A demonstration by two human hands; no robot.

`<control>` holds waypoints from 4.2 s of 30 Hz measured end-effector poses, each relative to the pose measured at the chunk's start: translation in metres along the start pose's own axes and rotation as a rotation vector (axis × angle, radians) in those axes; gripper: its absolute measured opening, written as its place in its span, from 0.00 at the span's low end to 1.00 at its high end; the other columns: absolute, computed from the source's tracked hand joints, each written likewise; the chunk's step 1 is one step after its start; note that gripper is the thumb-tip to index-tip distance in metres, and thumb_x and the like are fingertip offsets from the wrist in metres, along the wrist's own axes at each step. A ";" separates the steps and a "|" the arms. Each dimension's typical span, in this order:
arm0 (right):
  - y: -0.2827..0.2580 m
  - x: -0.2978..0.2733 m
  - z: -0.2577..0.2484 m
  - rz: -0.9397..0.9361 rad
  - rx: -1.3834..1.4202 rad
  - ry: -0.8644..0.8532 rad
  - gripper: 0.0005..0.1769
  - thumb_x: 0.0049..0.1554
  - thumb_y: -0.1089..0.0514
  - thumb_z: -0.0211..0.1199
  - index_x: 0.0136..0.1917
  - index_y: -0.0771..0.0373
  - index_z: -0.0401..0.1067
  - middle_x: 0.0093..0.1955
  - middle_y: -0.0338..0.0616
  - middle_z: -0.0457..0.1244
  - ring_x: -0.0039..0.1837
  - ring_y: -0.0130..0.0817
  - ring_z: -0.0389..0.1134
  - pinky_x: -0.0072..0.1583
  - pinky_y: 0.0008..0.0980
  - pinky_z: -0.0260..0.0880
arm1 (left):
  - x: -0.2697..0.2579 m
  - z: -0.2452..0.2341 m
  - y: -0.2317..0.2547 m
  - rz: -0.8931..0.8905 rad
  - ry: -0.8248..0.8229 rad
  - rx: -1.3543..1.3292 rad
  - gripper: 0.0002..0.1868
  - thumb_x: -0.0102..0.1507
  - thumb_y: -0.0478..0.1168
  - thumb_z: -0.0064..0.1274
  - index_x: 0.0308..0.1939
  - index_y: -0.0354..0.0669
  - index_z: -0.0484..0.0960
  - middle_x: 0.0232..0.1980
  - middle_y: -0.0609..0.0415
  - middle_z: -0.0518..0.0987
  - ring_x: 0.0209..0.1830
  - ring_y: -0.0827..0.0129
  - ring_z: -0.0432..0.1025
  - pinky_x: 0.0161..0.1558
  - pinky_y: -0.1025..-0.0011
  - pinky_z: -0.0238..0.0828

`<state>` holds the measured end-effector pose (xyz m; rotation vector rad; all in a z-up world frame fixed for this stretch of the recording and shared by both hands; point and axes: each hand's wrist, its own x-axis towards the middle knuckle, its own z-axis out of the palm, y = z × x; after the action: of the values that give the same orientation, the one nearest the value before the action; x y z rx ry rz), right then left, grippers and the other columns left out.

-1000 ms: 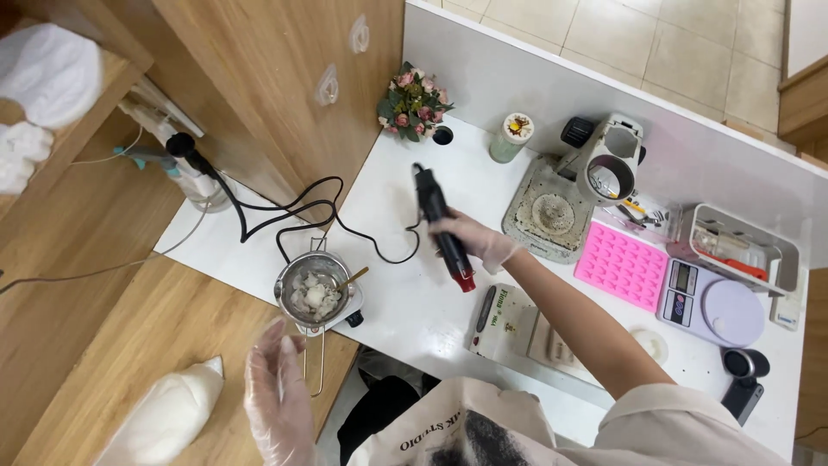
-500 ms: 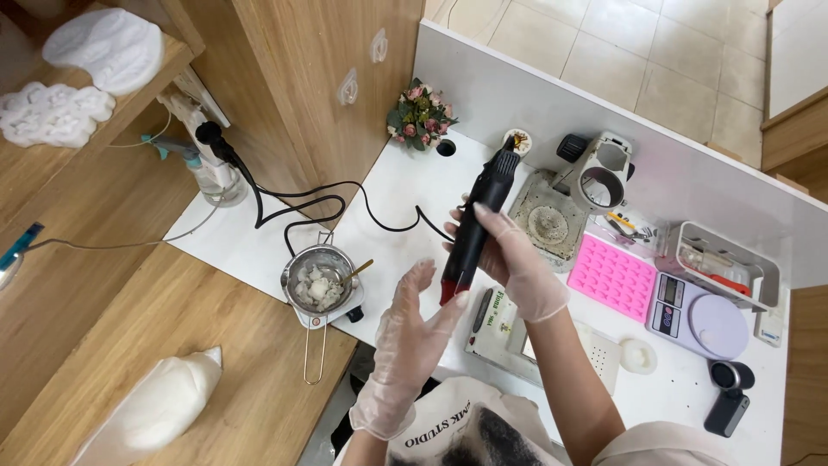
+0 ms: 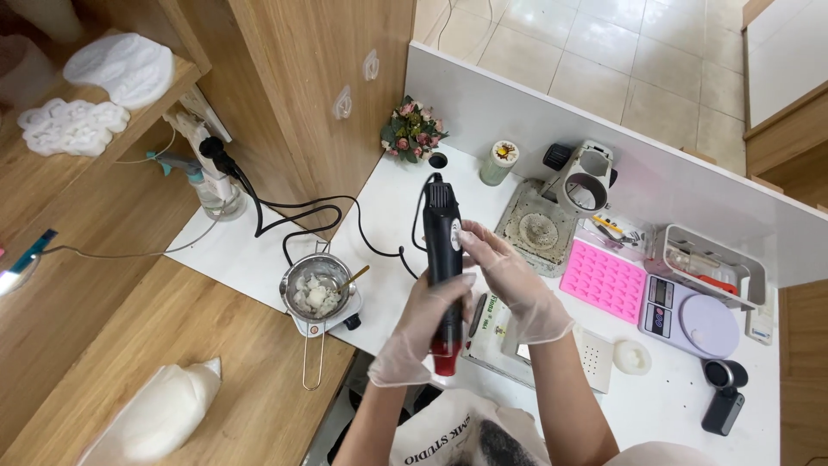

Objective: Melting wax pellets in a small pot using a heat gun and a heating plate for candle making.

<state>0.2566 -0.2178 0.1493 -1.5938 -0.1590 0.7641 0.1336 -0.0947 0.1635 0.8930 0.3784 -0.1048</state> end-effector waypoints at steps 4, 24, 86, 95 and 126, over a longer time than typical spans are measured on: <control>0.002 -0.004 -0.005 -0.173 0.127 -0.384 0.38 0.73 0.37 0.58 0.72 0.77 0.63 0.55 0.54 0.66 0.49 0.37 0.58 0.54 0.33 0.65 | -0.017 -0.022 0.003 -0.010 -0.451 -0.353 0.24 0.73 0.49 0.56 0.59 0.28 0.72 0.32 0.56 0.72 0.28 0.73 0.69 0.46 0.69 0.70; -0.052 -0.013 0.073 -0.381 0.652 -0.291 0.40 0.67 0.25 0.42 0.67 0.63 0.63 0.46 0.46 0.63 0.44 0.35 0.65 0.53 0.41 0.70 | -0.058 -0.026 0.031 0.177 0.034 0.544 0.23 0.66 0.49 0.55 0.60 0.41 0.73 0.32 0.59 0.74 0.28 0.80 0.64 0.31 0.77 0.65; -0.044 0.081 0.192 -0.421 -1.020 -0.975 0.35 0.69 0.37 0.38 0.45 0.61 0.78 0.45 0.47 0.69 0.51 0.42 0.67 0.63 0.39 0.66 | 0.016 -0.063 -0.076 0.078 0.643 -0.799 0.30 0.66 0.45 0.52 0.66 0.41 0.55 0.46 0.50 0.75 0.44 0.65 0.77 0.46 0.64 0.77; -0.040 0.074 0.206 -0.592 -1.296 -1.039 0.34 0.68 0.37 0.36 0.44 0.54 0.80 0.46 0.47 0.60 0.51 0.45 0.67 0.60 0.42 0.67 | 0.027 -0.063 -0.091 0.080 0.651 -0.742 0.35 0.66 0.42 0.51 0.69 0.36 0.49 0.50 0.46 0.76 0.44 0.66 0.77 0.47 0.67 0.77; -0.021 0.093 0.196 -0.652 -1.305 -0.950 0.36 0.66 0.31 0.35 0.48 0.52 0.80 0.50 0.46 0.62 0.54 0.45 0.68 0.61 0.42 0.68 | 0.019 -0.067 -0.083 0.005 0.679 -0.734 0.32 0.66 0.42 0.51 0.68 0.39 0.53 0.46 0.49 0.75 0.40 0.65 0.77 0.44 0.66 0.79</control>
<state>0.2266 -0.0027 0.1382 -1.9549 -2.0974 0.8549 0.1128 -0.0932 0.0574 0.1726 0.9712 0.3386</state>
